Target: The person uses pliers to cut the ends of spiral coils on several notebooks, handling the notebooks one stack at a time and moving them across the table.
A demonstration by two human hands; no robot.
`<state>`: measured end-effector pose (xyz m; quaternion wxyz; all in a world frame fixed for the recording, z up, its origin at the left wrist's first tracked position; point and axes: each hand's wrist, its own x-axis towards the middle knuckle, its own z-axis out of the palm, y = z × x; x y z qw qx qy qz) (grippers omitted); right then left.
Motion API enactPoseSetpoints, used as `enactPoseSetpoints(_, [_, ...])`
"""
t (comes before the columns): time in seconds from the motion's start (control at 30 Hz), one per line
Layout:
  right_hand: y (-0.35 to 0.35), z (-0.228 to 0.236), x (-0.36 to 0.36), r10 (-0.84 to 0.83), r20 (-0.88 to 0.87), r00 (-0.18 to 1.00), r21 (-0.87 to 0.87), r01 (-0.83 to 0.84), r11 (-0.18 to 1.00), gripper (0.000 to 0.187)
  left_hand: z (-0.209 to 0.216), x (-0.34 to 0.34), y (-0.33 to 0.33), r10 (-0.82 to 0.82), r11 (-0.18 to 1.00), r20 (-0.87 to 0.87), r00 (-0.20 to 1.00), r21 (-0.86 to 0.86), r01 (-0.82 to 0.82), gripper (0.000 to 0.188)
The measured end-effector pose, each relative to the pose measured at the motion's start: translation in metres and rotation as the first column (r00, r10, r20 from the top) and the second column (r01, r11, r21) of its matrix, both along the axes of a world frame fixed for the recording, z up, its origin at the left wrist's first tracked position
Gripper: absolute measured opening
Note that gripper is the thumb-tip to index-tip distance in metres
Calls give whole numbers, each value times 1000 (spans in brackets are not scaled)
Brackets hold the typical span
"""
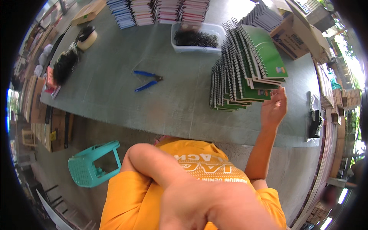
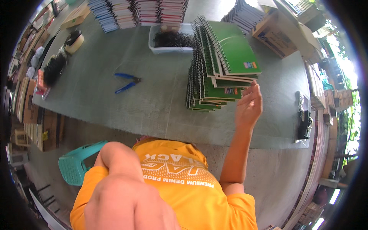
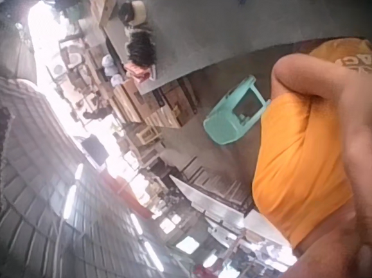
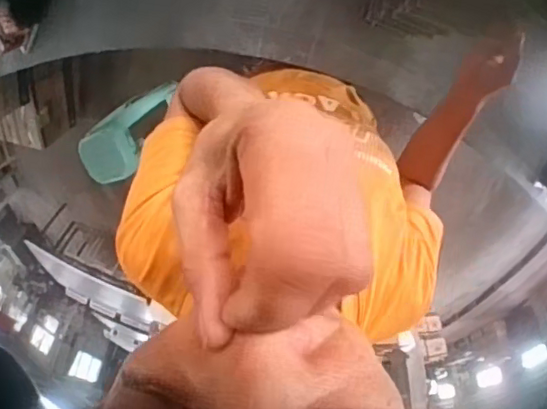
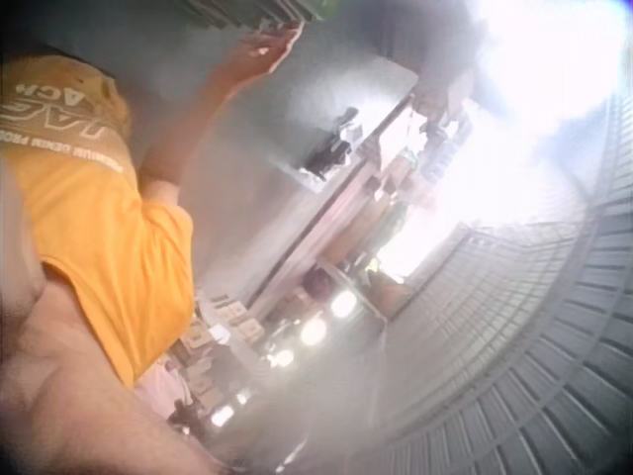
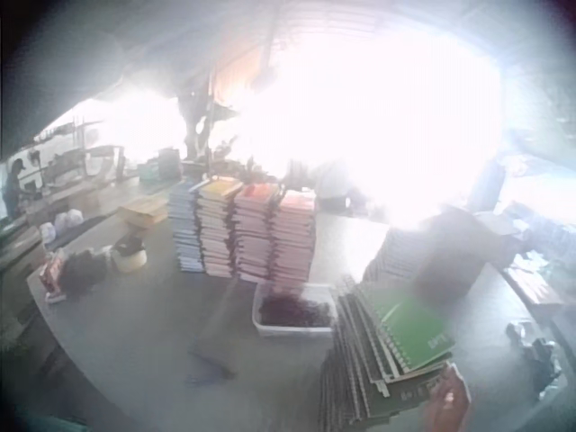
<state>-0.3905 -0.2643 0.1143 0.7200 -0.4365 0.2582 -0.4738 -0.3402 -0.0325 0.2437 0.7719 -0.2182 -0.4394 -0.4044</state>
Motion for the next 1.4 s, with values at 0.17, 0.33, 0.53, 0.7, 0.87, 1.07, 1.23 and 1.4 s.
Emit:
enactPoseSetpoints(0.17, [12,-1,0,21,-1,1000,-57,-21,998,46,22,7,26,-168,980,-327,930,46,194,28])
enactPoseSetpoints(0.33, [26,-3,3,-79,-45,996,-19,78,997,46,31,52,46,-470,861,-303,829,50,506,35])
enactPoseSetpoints(0.53, [35,-14,-13,-279,-276,920,-62,272,960,50,39,103,50,-528,769,149,836,501,396,36])
enactPoseSetpoints(0.7, [26,72,3,-468,-309,828,-406,330,852,54,40,125,61,-194,939,636,747,340,-45,23])
enactPoseSetpoints(0.87, [32,163,85,-484,-502,716,-864,-390,320,61,-17,173,78,451,595,865,219,-108,-796,18])
enactPoseSetpoints(1.07, [36,134,161,-742,-642,-192,-327,-807,492,88,-184,259,70,-499,197,704,-505,-475,-857,50])
enactPoseSetpoints(1.23, [29,136,155,-699,-669,-253,-333,-739,586,90,-259,286,92,-334,-26,745,-578,-620,-784,64])
enactPoseSetpoints(1.4, [25,135,171,-864,-504,2,-430,-868,248,92,-254,295,84,-442,108,759,-478,-484,-868,66])
